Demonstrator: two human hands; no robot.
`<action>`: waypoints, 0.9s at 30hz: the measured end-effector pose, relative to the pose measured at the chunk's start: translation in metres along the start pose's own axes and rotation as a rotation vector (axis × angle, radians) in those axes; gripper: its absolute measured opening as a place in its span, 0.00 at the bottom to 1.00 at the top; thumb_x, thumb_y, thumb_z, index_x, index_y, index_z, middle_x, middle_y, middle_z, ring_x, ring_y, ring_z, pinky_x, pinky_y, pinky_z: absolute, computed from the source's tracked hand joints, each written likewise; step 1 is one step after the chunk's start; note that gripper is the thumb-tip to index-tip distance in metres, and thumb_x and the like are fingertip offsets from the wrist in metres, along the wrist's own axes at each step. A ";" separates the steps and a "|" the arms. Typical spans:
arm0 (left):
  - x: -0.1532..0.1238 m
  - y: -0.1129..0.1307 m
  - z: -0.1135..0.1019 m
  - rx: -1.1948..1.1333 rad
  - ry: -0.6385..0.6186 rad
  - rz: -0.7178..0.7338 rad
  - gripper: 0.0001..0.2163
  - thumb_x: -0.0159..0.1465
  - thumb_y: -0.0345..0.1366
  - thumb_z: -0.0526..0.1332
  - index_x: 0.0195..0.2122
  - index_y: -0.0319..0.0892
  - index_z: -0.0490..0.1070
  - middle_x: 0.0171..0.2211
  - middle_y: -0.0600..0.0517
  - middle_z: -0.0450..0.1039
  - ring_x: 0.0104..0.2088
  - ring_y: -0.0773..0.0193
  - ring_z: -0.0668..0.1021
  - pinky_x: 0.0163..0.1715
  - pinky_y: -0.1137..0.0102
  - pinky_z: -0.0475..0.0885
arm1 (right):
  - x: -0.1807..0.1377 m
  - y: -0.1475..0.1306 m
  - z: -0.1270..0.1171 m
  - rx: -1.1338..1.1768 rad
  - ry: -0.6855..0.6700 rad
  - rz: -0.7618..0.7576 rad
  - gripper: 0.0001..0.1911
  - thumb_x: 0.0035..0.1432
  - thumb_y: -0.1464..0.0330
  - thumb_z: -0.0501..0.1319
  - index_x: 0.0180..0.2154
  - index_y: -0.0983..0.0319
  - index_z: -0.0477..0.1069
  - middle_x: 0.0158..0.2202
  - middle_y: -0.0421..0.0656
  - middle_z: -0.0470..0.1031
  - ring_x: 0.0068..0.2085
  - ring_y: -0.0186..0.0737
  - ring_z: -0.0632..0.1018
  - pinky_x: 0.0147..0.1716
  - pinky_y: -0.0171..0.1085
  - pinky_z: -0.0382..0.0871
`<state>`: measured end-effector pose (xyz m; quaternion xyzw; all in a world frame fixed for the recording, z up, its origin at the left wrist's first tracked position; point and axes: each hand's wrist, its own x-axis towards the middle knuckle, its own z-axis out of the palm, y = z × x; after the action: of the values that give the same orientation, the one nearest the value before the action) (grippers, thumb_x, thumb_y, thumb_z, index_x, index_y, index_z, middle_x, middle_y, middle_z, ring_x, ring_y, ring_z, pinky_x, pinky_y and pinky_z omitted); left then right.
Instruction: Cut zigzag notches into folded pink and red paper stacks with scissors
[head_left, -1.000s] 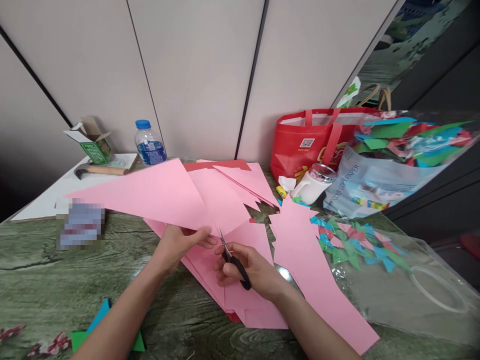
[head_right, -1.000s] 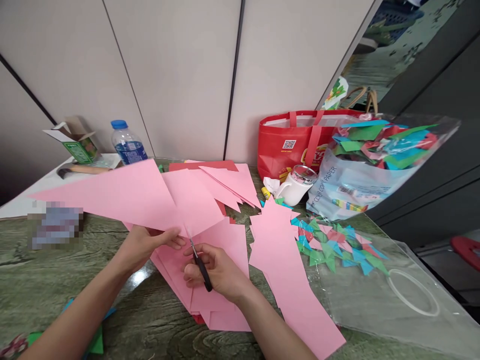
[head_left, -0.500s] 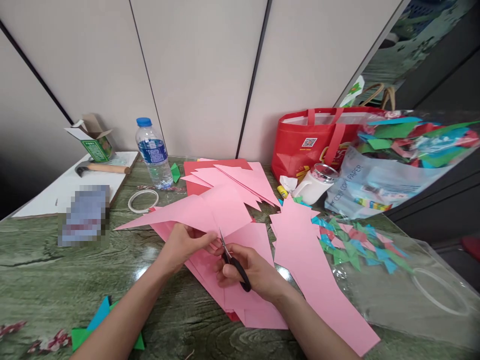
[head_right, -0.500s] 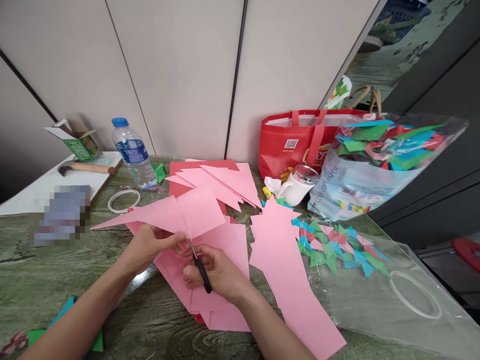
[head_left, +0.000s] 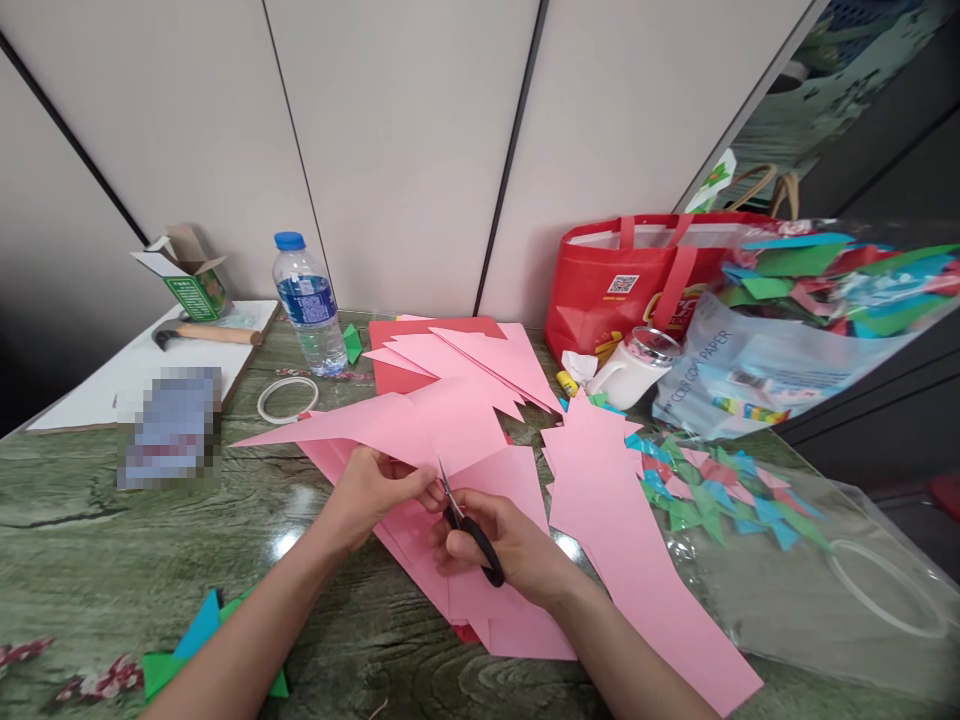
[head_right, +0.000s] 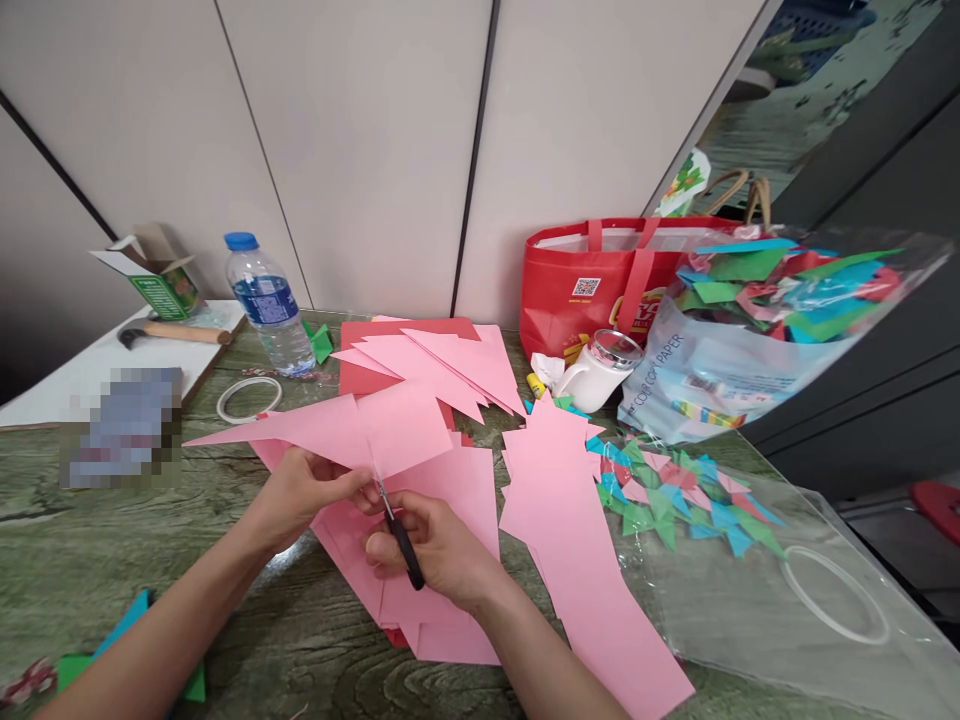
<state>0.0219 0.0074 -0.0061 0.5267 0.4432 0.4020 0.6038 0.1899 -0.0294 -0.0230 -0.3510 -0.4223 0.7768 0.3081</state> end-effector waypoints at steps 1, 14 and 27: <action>0.000 0.000 0.000 -0.003 0.001 -0.002 0.04 0.52 0.32 0.64 0.24 0.36 0.72 0.19 0.51 0.76 0.21 0.64 0.78 0.25 0.70 0.75 | 0.000 0.000 0.000 -0.002 -0.002 -0.004 0.23 0.42 0.60 0.68 0.38 0.64 0.67 0.31 0.40 0.68 0.32 0.34 0.71 0.37 0.41 0.68; -0.002 0.000 0.005 -0.020 0.023 -0.011 0.04 0.52 0.30 0.62 0.21 0.36 0.72 0.18 0.51 0.76 0.20 0.64 0.77 0.23 0.71 0.73 | 0.000 0.000 0.002 -0.044 -0.048 -0.087 0.20 0.44 0.60 0.67 0.36 0.64 0.66 0.26 0.38 0.62 0.28 0.31 0.65 0.30 0.35 0.61; -0.003 0.002 0.007 -0.023 0.047 -0.019 0.04 0.51 0.30 0.62 0.21 0.37 0.71 0.18 0.52 0.75 0.20 0.64 0.77 0.24 0.70 0.74 | -0.001 0.003 -0.002 -0.081 -0.035 -0.092 0.18 0.47 0.62 0.66 0.39 0.63 0.67 0.29 0.39 0.65 0.29 0.31 0.64 0.30 0.34 0.60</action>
<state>0.0280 0.0030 -0.0032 0.5059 0.4578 0.4134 0.6030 0.1913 -0.0303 -0.0264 -0.3298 -0.4742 0.7502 0.3218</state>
